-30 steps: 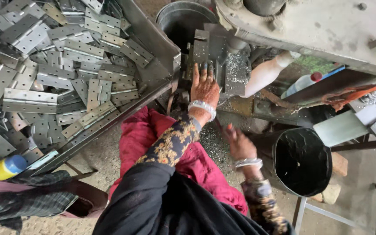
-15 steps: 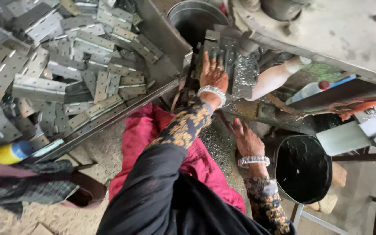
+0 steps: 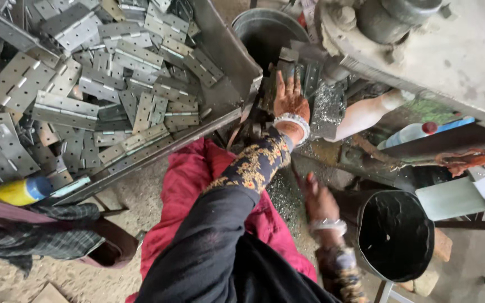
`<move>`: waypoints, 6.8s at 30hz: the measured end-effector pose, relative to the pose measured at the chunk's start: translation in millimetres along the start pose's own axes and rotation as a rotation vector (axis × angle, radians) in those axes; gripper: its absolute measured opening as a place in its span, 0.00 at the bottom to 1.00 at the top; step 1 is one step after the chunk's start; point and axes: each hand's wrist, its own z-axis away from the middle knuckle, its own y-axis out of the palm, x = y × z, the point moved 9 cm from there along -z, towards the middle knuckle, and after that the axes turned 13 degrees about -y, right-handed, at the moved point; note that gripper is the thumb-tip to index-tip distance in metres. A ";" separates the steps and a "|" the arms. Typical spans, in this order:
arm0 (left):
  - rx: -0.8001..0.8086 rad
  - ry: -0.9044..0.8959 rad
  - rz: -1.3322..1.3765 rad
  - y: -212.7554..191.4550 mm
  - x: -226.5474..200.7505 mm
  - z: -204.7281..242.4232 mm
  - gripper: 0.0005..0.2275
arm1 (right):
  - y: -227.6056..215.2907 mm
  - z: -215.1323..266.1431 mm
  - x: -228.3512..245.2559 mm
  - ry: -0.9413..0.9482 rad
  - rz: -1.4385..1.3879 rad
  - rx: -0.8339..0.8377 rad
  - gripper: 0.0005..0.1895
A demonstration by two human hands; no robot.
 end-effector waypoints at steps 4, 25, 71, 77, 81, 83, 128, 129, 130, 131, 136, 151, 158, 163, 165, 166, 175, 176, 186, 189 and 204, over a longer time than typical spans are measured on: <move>-0.077 -0.024 0.069 -9.6 2.6 -2.8 0.19 | 24.8 14.3 12.5 0.174 -0.195 0.012 0.31; -0.349 0.073 -0.087 60.6 310.0 -34.7 0.09 | -236.1 -3.7 117.7 -0.171 0.014 -0.699 0.45; -0.146 0.209 -0.132 4.4 2.2 76.0 0.16 | -183.6 -3.8 112.7 0.065 0.013 -0.042 0.33; -0.224 0.198 -0.095 -8.4 2.6 62.4 0.20 | -130.9 -5.2 72.1 0.146 0.011 0.020 0.32; -0.165 0.192 -0.085 -3.9 0.2 63.8 0.20 | -65.0 18.4 58.7 0.174 -0.195 -0.081 0.33; -0.264 0.179 -0.026 -11.5 -0.7 66.7 0.21 | -44.2 27.7 49.3 0.218 -0.209 -0.069 0.34; -0.044 0.076 -0.050 3.3 -0.8 12.3 0.22 | -32.2 8.6 7.0 0.124 -0.245 -0.084 0.35; -0.033 0.056 -0.061 1.7 -0.8 8.2 0.22 | -20.6 11.7 -1.7 0.245 -0.363 -0.070 0.37; -0.032 0.063 -0.060 -1.1 -2.8 4.8 0.22 | -8.5 13.2 4.8 0.232 -0.284 0.016 0.38; -0.030 0.070 -0.059 -3.8 -3.8 1.7 0.21 | 3.1 16.2 14.1 0.219 -0.205 0.102 0.38; -0.088 0.112 -0.047 -9.7 5.0 9.6 0.23 | -21.3 24.8 45.3 0.262 -0.282 0.069 0.33; -0.820 0.320 0.384 -52.9 -28.2 100.1 0.16 | -219.2 27.2 104.4 -0.019 -0.170 -0.697 0.35; -0.192 0.056 0.343 -11.4 0.5 68.8 0.15 | -164.6 7.8 91.4 0.214 -0.073 -0.047 0.33; -0.402 0.173 0.103 6.8 11.5 77.1 0.13 | -172.4 -14.4 102.9 0.048 0.036 -0.056 0.33; -0.257 0.155 0.082 16.5 -1.9 63.2 0.11 | -162.4 -18.2 88.9 0.033 -0.002 -0.043 0.31; -0.197 0.144 0.069 15.3 -7.0 51.0 0.11 | -151.1 -20.7 77.1 0.084 -0.013 -0.003 0.31; -0.344 0.095 0.140 -1.0 9.6 57.8 0.12 | -7.3 28.1 48.9 0.222 -0.253 0.046 0.36; -0.326 0.102 0.141 -0.6 4.8 58.4 0.13 | -15.6 27.2 38.3 0.229 -0.235 0.019 0.34; -0.391 0.060 0.148 2.2 1.7 36.5 0.15 | -5.5 19.5 24.0 0.233 -0.181 0.061 0.36; -0.328 0.078 0.080 10.3 5.0 28.4 0.16 | -4.9 17.0 23.5 0.239 -0.255 0.032 0.35; -0.226 0.013 0.138 10.1 5.5 2.8 0.19 | -26.2 6.3 20.0 0.179 -0.178 0.049 0.34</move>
